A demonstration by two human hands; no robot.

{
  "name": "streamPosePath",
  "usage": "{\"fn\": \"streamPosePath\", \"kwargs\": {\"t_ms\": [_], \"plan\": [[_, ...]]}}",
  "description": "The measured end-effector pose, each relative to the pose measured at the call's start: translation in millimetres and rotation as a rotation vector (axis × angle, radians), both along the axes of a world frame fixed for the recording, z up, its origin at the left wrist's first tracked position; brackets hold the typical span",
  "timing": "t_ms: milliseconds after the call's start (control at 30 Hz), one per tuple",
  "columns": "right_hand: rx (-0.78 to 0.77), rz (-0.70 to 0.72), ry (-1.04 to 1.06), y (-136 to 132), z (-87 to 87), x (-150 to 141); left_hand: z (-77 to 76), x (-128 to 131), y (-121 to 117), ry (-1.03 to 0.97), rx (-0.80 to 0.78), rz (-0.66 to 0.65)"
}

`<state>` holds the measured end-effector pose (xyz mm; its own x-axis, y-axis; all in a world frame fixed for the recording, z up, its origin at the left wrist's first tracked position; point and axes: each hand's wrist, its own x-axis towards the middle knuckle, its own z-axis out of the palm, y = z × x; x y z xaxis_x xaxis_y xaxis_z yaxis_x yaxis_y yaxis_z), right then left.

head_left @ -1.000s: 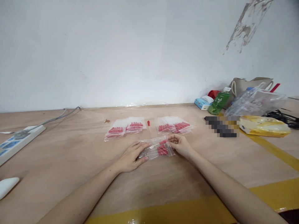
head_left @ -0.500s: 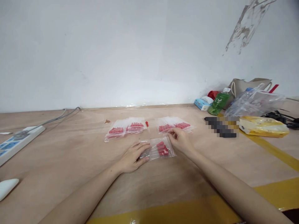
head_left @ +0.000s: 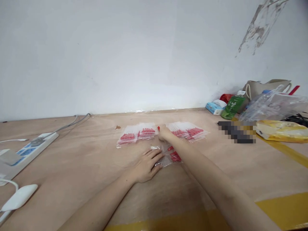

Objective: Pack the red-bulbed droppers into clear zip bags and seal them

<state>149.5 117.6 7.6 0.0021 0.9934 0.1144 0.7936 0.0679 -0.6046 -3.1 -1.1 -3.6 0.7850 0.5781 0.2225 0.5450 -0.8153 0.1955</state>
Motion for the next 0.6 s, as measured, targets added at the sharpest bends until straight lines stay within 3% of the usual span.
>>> {"fn": "streamPosePath", "kwargs": {"t_ms": [100, 167, 267, 367, 500, 600], "plan": [[0.013, -0.103, 0.017, -12.3, 10.0, 18.9, 0.7, -0.3, 0.8, 0.020, -0.021, 0.011], [0.104, -0.117, 0.072, -27.9, 13.7, 42.3, -0.3, -0.6, 2.0, 0.024, -0.029, 0.021], [0.402, -0.160, 0.456, -57.1, 7.8, 84.5, -2.8, -0.8, 3.8, 0.022, -0.034, 0.024], [0.442, -0.190, 0.717, -82.8, -8.3, 116.3, -4.5, -0.8, 4.8, 0.018, -0.030, 0.022], [0.502, -0.272, 0.864, -98.2, -27.9, 124.7, -4.8, -0.6, 5.0, 0.027, -0.035, 0.028], [0.451, -0.269, 0.938, -98.3, -34.5, 115.9, -4.0, -0.1, 5.2, 0.017, -0.059, 0.000]]}}
